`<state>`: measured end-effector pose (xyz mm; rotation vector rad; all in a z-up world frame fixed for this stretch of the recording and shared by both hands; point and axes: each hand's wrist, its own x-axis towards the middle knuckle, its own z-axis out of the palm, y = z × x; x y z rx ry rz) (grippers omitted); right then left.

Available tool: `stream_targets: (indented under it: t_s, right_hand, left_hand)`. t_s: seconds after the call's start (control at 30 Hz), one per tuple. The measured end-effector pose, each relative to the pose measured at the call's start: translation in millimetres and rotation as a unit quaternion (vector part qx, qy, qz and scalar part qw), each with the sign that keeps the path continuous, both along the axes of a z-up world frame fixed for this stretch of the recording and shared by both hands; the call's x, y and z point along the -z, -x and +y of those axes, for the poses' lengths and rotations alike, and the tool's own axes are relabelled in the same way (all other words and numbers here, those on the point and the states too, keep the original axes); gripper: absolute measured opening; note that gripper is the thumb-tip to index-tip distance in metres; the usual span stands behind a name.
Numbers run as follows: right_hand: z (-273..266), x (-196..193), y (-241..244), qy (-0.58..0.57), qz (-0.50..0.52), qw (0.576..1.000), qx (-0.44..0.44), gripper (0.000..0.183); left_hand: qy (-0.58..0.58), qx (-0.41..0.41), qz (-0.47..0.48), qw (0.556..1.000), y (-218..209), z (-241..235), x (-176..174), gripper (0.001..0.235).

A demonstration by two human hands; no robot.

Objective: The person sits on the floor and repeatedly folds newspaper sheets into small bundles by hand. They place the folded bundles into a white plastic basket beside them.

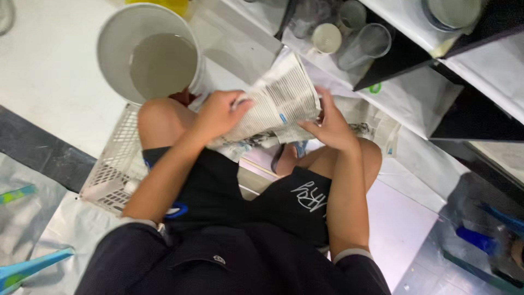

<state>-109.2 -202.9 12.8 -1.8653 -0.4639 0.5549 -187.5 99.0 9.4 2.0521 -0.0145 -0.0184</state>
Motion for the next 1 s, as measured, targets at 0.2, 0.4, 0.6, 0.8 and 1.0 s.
stream_targets:
  t_s: [0.2,0.4,0.6,0.8,1.0]
  right_hand:
    - [2.0,30.6,-18.8,0.081,-0.076,0.993,0.039,0.034]
    - [-2.2,62.3,-20.9,-0.149,-0.117,0.947,0.257,0.042]
    - [29.8,75.4,1.1,-0.188,0.107,0.961,0.170,0.065]
    - [41.3,70.5,7.3,-0.040,0.006,0.977,0.209,0.022]
    - [17.9,73.6,-0.9,-0.028,-0.065,0.960,0.270,0.030]
  left_hand:
    - [-0.012,-0.047,-0.044,0.998,4.1,26.6,35.5,0.027]
    - [-0.038,-0.067,-0.056,0.995,-0.2,33.0,57.0,0.028]
    - [0.247,-0.079,-0.059,0.964,-18.8,25.3,69.3,0.027]
    - [0.294,-0.076,0.008,0.953,-23.2,21.3,78.5,0.029]
    - [0.180,0.041,0.142,0.972,-17.5,18.3,77.8,0.028]
